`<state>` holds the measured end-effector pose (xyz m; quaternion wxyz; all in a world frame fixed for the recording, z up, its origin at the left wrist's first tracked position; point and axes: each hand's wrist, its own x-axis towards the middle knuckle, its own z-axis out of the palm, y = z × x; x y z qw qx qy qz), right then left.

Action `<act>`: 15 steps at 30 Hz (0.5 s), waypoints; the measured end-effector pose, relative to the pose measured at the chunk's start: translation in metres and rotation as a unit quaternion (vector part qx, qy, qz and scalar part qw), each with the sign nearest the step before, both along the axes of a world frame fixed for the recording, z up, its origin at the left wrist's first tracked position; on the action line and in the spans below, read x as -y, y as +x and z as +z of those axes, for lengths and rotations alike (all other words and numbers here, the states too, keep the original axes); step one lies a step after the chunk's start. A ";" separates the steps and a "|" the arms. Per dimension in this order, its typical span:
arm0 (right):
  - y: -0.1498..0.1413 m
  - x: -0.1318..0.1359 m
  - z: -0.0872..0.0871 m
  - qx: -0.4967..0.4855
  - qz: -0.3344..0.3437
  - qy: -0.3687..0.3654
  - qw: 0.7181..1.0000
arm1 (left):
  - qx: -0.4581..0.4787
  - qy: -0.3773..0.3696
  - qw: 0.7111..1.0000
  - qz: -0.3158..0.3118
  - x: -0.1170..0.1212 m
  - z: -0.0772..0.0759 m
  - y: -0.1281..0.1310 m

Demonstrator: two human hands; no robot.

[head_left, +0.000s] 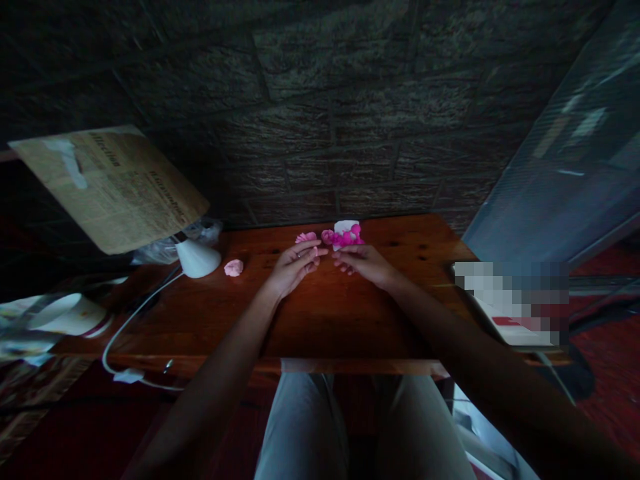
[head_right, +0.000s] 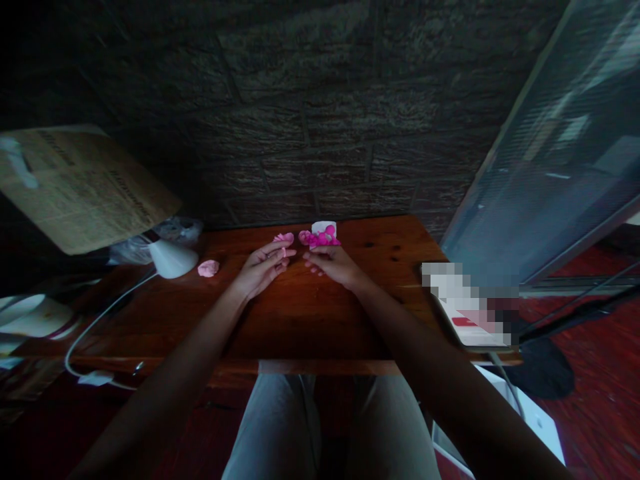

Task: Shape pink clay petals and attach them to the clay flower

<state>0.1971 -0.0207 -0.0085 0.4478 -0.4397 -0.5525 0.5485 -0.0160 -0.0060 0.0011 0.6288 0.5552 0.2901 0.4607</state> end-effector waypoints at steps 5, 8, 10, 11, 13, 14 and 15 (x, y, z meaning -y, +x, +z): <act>-0.002 0.002 0.001 0.008 0.007 0.003 1.000 | -0.007 0.016 0.999 0.042 0.000 0.000 0.000; -0.002 0.004 0.003 0.010 0.001 -0.007 1.000 | -0.008 0.006 0.997 0.075 0.002 0.001 0.001; -0.002 0.004 0.004 0.010 -0.001 -0.008 1.000 | -0.010 0.003 0.996 0.091 0.003 0.002 0.002; -0.002 0.004 0.003 0.009 0.000 -0.005 1.000 | -0.009 0.002 0.995 0.097 0.003 0.002 0.002; -0.002 0.003 0.002 0.005 0.004 0.004 1.000 | -0.003 0.003 0.995 0.104 0.003 0.002 0.002; -0.002 0.002 0.001 0.004 0.006 0.008 1.000 | -0.001 0.003 0.995 0.101 0.003 0.002 0.002; -0.002 0.002 0.001 0.003 0.008 0.011 1.000 | 0.001 0.004 0.996 0.092 0.003 0.002 0.003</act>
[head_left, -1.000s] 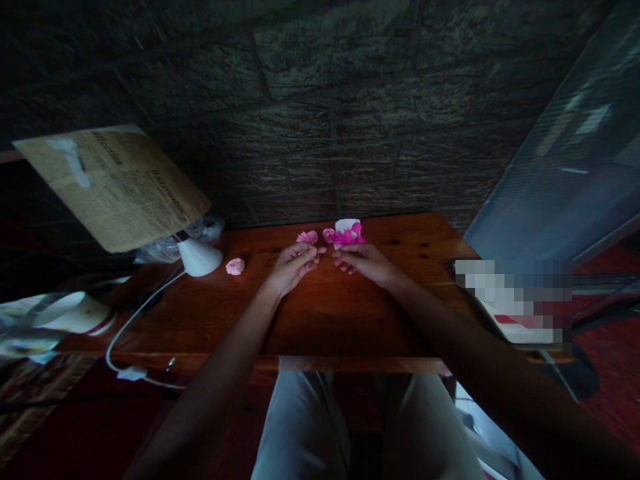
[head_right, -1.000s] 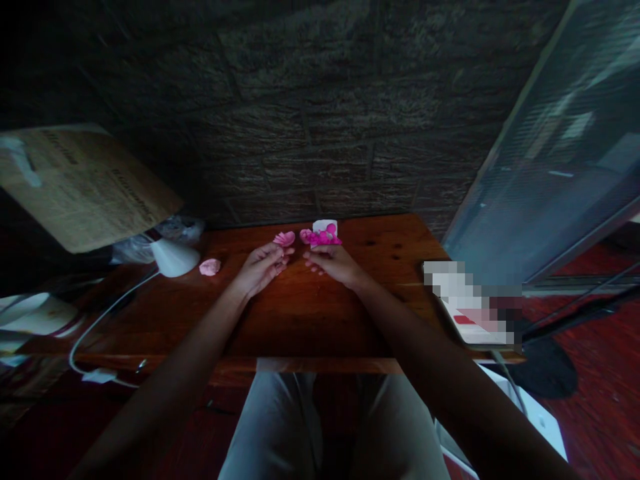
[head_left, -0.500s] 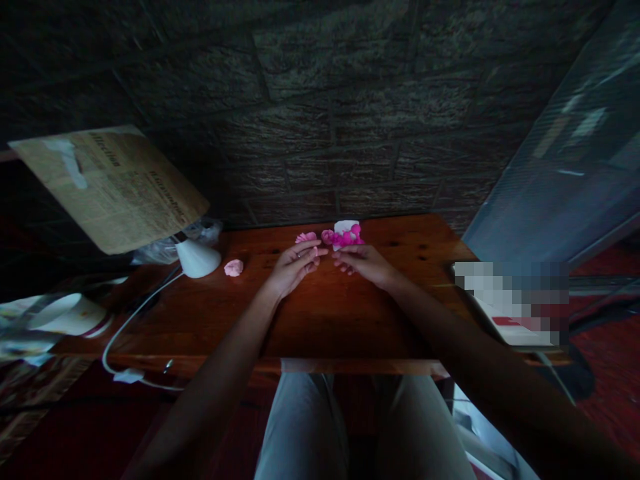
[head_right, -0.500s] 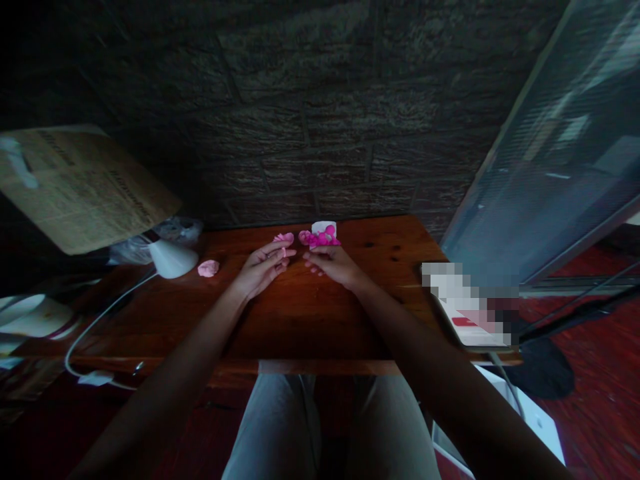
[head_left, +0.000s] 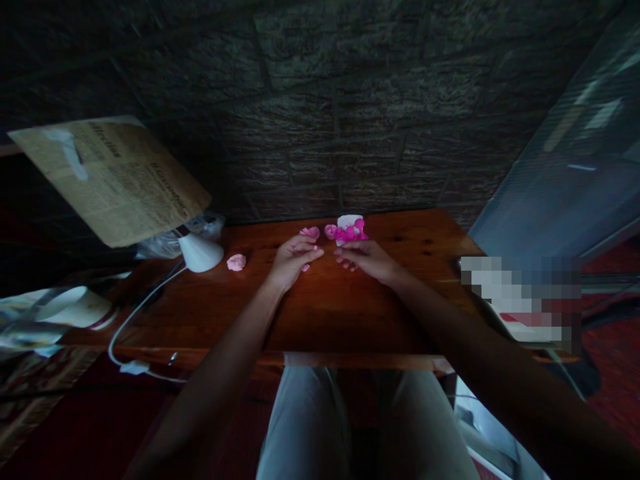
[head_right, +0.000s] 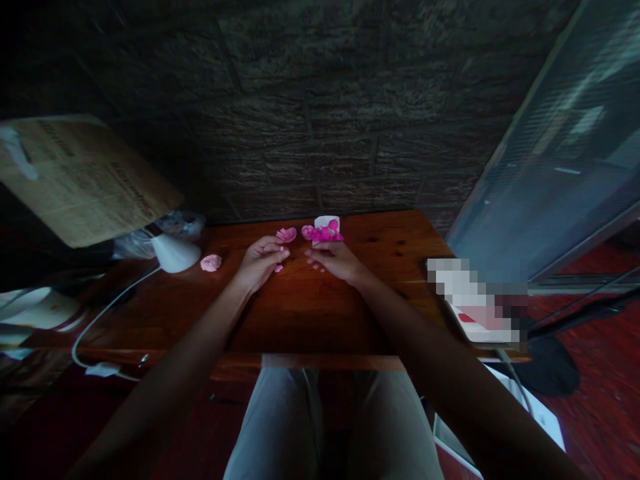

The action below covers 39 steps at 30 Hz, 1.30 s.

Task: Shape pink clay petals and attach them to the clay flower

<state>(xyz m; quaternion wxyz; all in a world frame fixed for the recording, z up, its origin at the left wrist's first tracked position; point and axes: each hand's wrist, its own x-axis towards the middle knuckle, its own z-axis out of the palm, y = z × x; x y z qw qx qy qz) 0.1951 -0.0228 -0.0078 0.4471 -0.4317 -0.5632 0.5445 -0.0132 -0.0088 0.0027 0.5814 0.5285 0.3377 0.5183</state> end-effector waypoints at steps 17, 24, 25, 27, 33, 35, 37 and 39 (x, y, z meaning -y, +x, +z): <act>-0.001 0.003 0.002 -0.019 0.022 0.017 0.999 | -0.040 0.030 0.999 0.001 0.000 -0.002 0.003; -0.001 0.003 0.002 -0.015 0.025 0.017 0.999 | -0.029 0.049 0.998 0.014 -0.001 -0.003 0.004; -0.001 0.003 0.001 -0.019 0.027 0.023 0.999 | -0.031 0.052 0.998 0.013 -0.001 -0.003 0.004; -0.001 0.003 0.001 -0.030 0.032 0.045 0.998 | -0.048 0.056 0.997 0.002 0.000 -0.003 0.005; -0.001 0.006 0.002 -0.023 0.077 0.110 0.991 | -0.102 0.064 0.988 -0.095 0.001 -0.006 0.006; -0.001 0.007 0.004 -0.014 0.091 0.119 0.989 | -0.102 0.058 0.986 -0.115 0.002 -0.005 0.006; 0.000 0.008 0.006 -0.011 0.102 0.123 0.987 | -0.098 0.044 0.988 -0.112 0.003 -0.005 0.005; 0.000 0.009 0.008 -0.010 0.107 0.124 0.986 | -0.094 0.024 0.990 -0.106 0.004 -0.003 0.005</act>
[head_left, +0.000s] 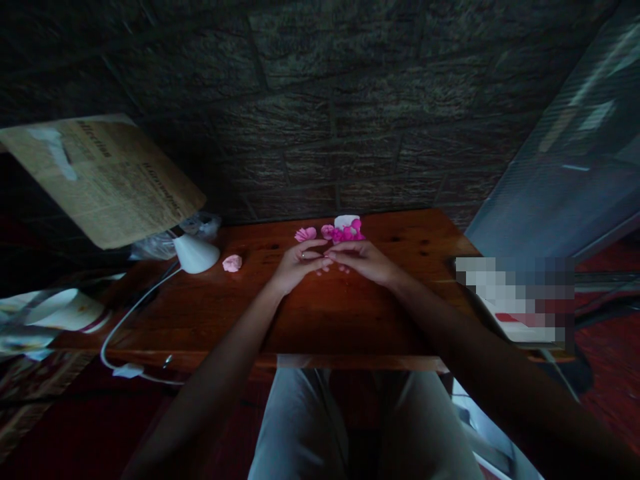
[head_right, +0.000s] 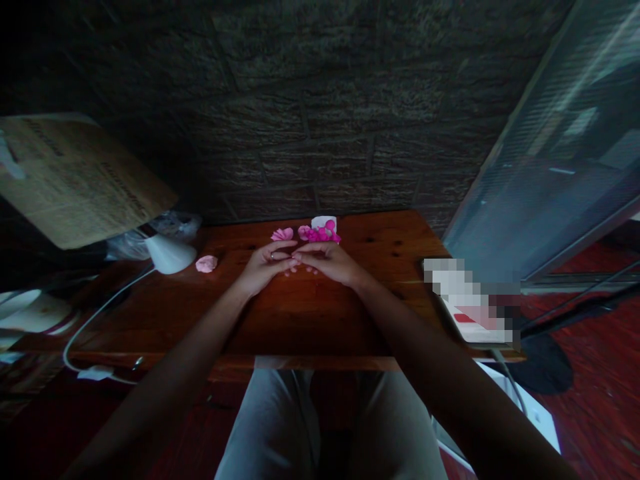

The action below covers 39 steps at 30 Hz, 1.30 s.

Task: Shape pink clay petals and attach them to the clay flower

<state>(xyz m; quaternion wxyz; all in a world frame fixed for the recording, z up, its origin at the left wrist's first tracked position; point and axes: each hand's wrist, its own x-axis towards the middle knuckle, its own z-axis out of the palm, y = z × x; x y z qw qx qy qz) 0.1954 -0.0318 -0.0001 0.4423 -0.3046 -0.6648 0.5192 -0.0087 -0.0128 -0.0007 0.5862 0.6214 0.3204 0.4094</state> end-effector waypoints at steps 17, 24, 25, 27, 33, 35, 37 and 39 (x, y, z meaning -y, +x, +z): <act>0.001 -0.003 -0.001 -0.005 -0.030 -0.014 0.999 | 0.030 -0.124 0.992 -0.023 0.002 0.005 -0.001; 0.000 -0.003 -0.001 -0.001 -0.039 -0.020 0.999 | 0.007 -0.123 0.992 -0.032 0.004 0.005 -0.001; 0.000 -0.004 -0.001 -0.003 -0.036 -0.019 0.999 | 0.008 -0.122 0.992 -0.037 0.004 0.006 -0.001; 0.000 -0.003 -0.001 -0.007 -0.030 -0.019 0.999 | 0.013 -0.118 0.992 -0.045 0.005 0.006 -0.001; -0.001 0.001 0.002 0.000 -0.017 -0.025 1.000 | 0.006 -0.103 0.993 -0.052 0.004 0.004 -0.001; -0.001 0.002 0.002 0.001 -0.011 -0.021 1.000 | 0.008 -0.102 0.994 -0.049 0.003 0.002 -0.001; -0.001 0.002 0.002 -0.002 -0.006 -0.017 1.000 | 0.013 -0.104 0.993 -0.046 0.002 0.001 -0.001; -0.002 0.002 0.002 -0.006 -0.002 -0.014 1.000 | 0.020 -0.112 0.993 -0.043 0.002 0.002 -0.001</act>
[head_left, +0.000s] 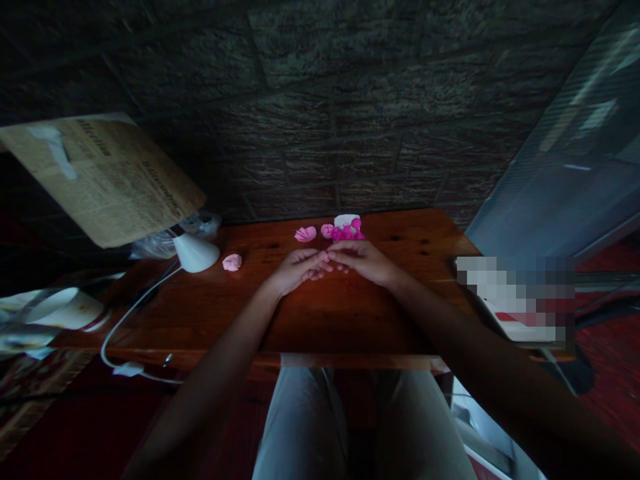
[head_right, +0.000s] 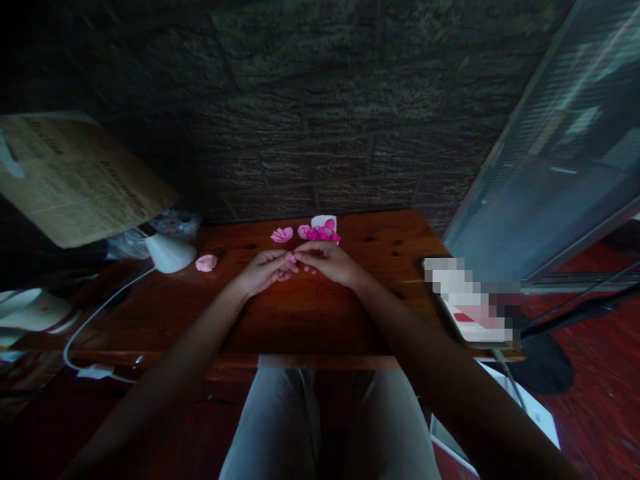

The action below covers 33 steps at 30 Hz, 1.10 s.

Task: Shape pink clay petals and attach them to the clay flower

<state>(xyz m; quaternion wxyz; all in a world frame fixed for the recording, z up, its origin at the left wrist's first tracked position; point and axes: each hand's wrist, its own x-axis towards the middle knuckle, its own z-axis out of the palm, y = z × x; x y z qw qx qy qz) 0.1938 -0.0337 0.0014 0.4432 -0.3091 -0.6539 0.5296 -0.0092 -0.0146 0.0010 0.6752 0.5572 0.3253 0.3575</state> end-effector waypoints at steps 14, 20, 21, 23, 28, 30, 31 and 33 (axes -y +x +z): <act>-0.002 0.000 0.002 -0.007 -0.025 0.007 1.000 | 0.029 -0.026 0.999 0.012 0.002 0.002 0.001; -0.002 0.001 0.003 -0.010 -0.022 0.015 1.000 | 0.034 -0.022 0.999 0.010 0.001 0.001 0.001; -0.002 0.001 0.003 -0.011 -0.022 0.013 1.000 | 0.033 -0.019 0.999 0.009 0.001 0.001 0.001; -0.003 0.001 0.002 -0.014 -0.023 0.007 1.000 | 0.028 -0.012 0.999 0.012 0.001 0.001 0.001; -0.002 -0.002 -0.002 -0.015 -0.036 -0.017 0.999 | 0.024 0.000 0.999 0.025 0.000 0.000 0.001; -0.002 -0.004 -0.004 -0.016 -0.045 -0.024 0.999 | 0.020 0.001 0.999 0.026 0.000 0.000 0.001; -0.001 -0.005 -0.005 -0.016 -0.046 -0.026 0.998 | 0.015 0.000 1.000 0.024 0.000 0.000 0.001; 0.000 -0.006 -0.007 -0.014 -0.049 -0.029 0.998 | 0.003 -0.005 1.000 0.020 0.000 0.000 0.000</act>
